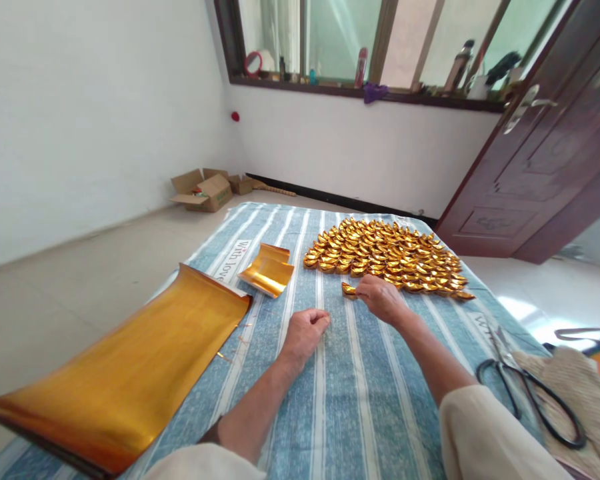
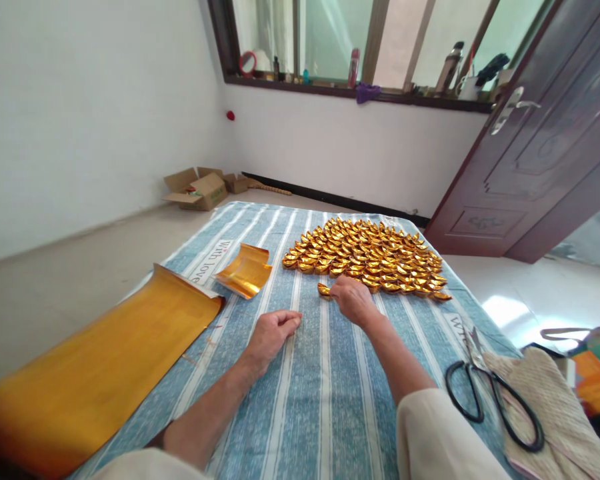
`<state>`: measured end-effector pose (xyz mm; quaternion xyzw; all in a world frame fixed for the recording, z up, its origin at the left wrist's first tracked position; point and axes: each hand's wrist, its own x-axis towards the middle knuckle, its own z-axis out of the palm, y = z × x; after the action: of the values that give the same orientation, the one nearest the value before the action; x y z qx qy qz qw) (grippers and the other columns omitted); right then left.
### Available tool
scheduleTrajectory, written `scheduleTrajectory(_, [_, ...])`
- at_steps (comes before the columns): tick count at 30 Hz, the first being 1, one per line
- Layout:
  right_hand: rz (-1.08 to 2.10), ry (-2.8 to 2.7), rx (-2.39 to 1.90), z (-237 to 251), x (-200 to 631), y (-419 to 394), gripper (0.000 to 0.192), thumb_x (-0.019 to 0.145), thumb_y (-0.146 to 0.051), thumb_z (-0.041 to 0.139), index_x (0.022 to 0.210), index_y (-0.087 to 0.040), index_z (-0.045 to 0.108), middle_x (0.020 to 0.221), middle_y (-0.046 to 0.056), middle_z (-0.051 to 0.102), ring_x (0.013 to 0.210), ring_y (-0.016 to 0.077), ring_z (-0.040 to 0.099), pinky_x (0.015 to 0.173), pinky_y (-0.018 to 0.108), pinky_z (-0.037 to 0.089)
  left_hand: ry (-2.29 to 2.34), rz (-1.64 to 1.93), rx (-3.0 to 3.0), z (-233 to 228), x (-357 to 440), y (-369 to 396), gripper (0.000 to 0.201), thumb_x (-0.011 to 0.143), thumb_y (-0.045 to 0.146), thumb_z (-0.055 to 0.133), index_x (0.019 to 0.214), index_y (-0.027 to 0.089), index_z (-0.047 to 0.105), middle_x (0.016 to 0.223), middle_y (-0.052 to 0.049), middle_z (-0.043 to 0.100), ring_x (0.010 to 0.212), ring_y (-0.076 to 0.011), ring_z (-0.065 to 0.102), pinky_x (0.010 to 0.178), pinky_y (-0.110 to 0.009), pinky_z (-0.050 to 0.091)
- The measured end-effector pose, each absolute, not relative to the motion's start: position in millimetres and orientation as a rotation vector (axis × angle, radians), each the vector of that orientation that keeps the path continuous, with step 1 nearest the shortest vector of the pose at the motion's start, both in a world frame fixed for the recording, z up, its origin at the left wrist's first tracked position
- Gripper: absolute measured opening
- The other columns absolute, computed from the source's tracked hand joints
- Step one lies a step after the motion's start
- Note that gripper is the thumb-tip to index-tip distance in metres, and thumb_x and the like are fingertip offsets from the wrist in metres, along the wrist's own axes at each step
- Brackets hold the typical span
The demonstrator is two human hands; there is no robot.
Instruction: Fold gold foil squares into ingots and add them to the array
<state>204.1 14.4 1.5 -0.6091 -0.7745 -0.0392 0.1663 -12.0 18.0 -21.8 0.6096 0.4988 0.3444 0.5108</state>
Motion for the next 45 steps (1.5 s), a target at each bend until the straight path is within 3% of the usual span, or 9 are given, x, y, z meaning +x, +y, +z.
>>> scheduleTrajectory(16, [-0.166,-2.427,-1.639,15.9,237.2,68.6,0.020,0.082,-0.016,0.059,0.068,-0.022,0.071,0.114,0.005,0.061,0.106,0.0226,0.050,0.087,0.033,0.037,1.198,0.795,1.520,-20.1,-13.5,18.0,0.024,0.071,0.029,0.059,0.082,0.014,0.073,0.083,-0.004,0.073,0.079,-0.0198,0.065,0.074,-0.028,0.048])
scheduleTrajectory(31, [-0.139,-2.385,-1.693,17.0,238.2,64.0,0.018,0.079,-0.011,0.058,0.074,-0.020,0.072,0.094,0.006,0.062,0.094,0.0197,0.053,0.083,0.029,0.038,1.178,0.806,1.551,-21.8,-14.2,17.1,0.025,0.072,0.028,0.057,0.083,0.013,0.073,0.076,-0.004,0.071,0.072,-0.0185,0.063,0.069,-0.028,0.048])
scheduleTrajectory(35, [-0.204,-2.307,-1.639,20.9,220.7,45.8,0.015,0.084,-0.015,0.055,0.079,-0.018,0.069,0.097,0.010,0.061,0.097,0.0227,0.051,0.085,0.033,0.038,1.182,0.820,1.598,-25.1,-13.9,14.6,0.024,0.073,0.025,0.054,0.081,0.012,0.073,0.069,-0.002,0.069,0.065,-0.0166,0.062,0.063,-0.026,0.048])
scheduleTrajectory(38, [-0.228,-2.255,-1.567,17.8,199.3,24.8,0.024,0.091,-0.018,0.046,0.081,-0.018,0.067,0.096,0.010,0.062,0.096,0.0219,0.052,0.086,0.034,0.039,1.204,0.850,1.656,-26.5,-13.6,12.9,0.023,0.075,0.024,0.052,0.077,0.013,0.072,0.066,-0.002,0.068,0.062,-0.0162,0.061,0.061,-0.026,0.048])
scheduleTrajectory(41, [-0.182,-2.225,-1.385,8.3,178.3,1.9,0.024,0.092,-0.020,0.045,0.082,-0.020,0.067,0.094,0.009,0.063,0.096,0.0214,0.054,0.085,0.034,0.041,1.238,0.916,1.747,-25.3,-15.2,13.5,0.020,0.077,0.021,0.051,0.075,0.015,0.070,0.074,-0.003,0.069,0.073,-0.0176,0.063,0.070,-0.028,0.050])
scheduleTrajectory(45, [-0.071,-2.262,-1.337,-10.2,162.1,-21.7,0.021,0.090,-0.017,0.046,0.082,-0.020,0.065,0.093,0.009,0.064,0.096,0.0224,0.055,0.083,0.036,0.043,1.313,1.016,1.884,-22.4,-20.4,17.7,0.019,0.078,0.015,0.049,0.086,0.017,0.067,0.112,-0.009,0.065,0.109,-0.0225,0.057,0.098,-0.035,0.043])
